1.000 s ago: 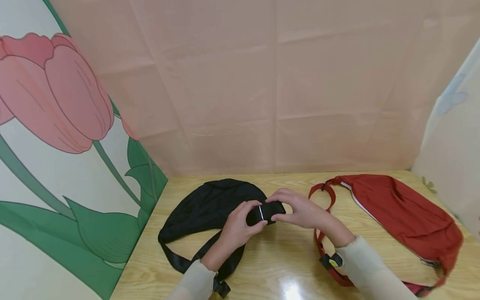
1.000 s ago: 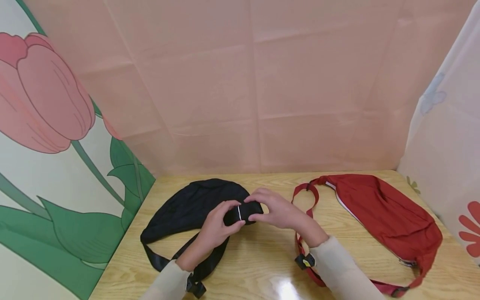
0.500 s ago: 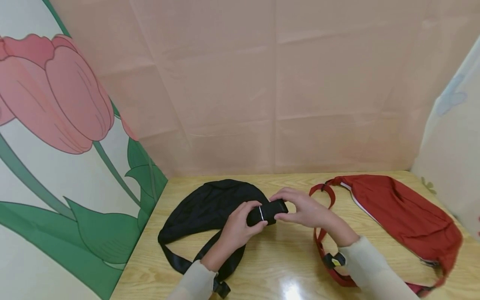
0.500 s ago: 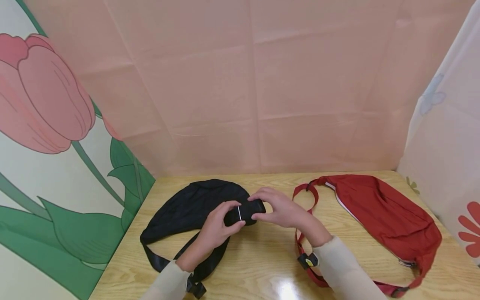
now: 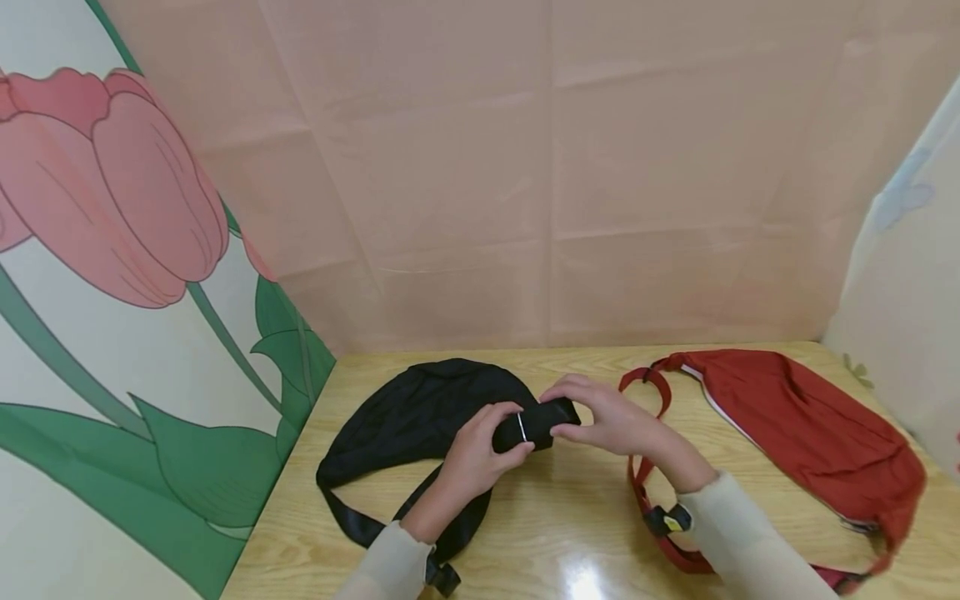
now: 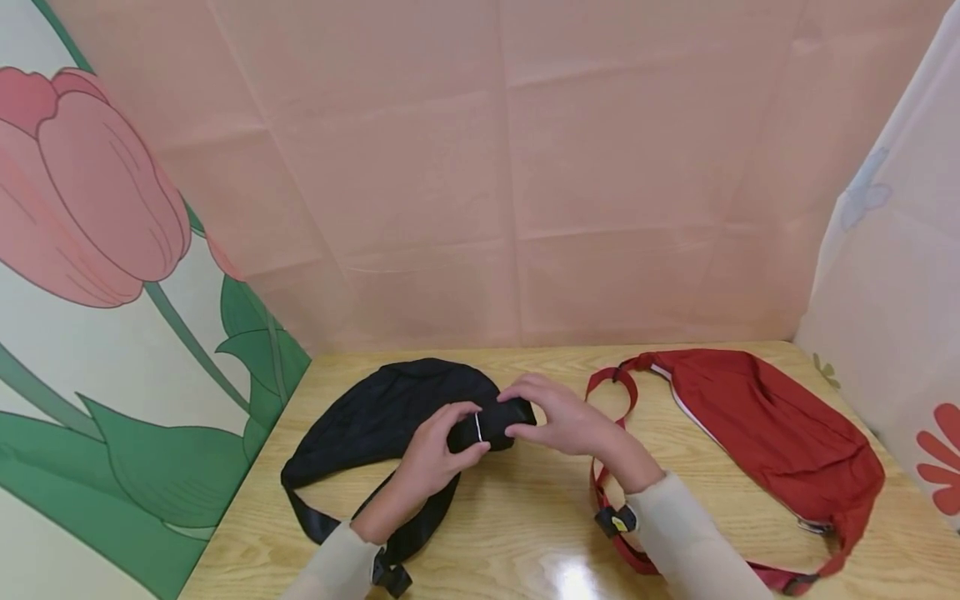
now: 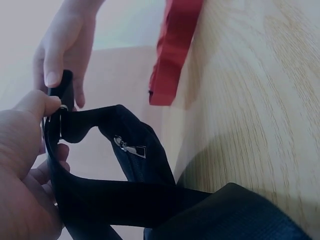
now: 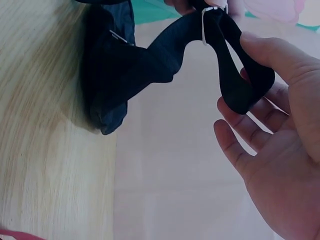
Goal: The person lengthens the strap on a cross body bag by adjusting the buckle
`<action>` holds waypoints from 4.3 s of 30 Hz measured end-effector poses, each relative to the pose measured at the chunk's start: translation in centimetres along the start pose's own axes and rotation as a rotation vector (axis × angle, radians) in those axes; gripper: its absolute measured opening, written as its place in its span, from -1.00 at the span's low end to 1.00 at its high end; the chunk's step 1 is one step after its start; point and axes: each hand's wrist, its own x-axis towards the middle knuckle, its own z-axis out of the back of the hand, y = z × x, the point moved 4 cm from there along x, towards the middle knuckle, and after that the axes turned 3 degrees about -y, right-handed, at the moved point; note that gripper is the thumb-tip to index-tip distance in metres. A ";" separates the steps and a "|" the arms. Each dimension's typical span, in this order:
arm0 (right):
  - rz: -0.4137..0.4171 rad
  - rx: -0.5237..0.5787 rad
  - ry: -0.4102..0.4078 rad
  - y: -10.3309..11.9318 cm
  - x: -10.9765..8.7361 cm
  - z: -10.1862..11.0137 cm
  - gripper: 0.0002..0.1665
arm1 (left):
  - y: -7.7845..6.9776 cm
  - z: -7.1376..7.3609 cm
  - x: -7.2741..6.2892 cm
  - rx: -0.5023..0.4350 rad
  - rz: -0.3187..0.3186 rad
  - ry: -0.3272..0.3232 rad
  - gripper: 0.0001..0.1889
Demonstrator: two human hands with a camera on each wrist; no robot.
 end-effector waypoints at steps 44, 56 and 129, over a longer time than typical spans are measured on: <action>0.013 -0.015 0.022 -0.2 -0.1 0.0 -0.50 | 0.1 -0.2 0.0 0.028 -0.024 -0.001 -0.49; 0.027 -0.031 0.063 0.1 0.4 -0.7 -0.50 | 0.0 -0.3 0.0 0.031 -0.022 0.007 -0.49; 0.007 -0.070 0.061 -0.4 0.1 0.0 -0.51 | 0.0 -0.6 0.2 -0.036 0.017 0.072 -0.46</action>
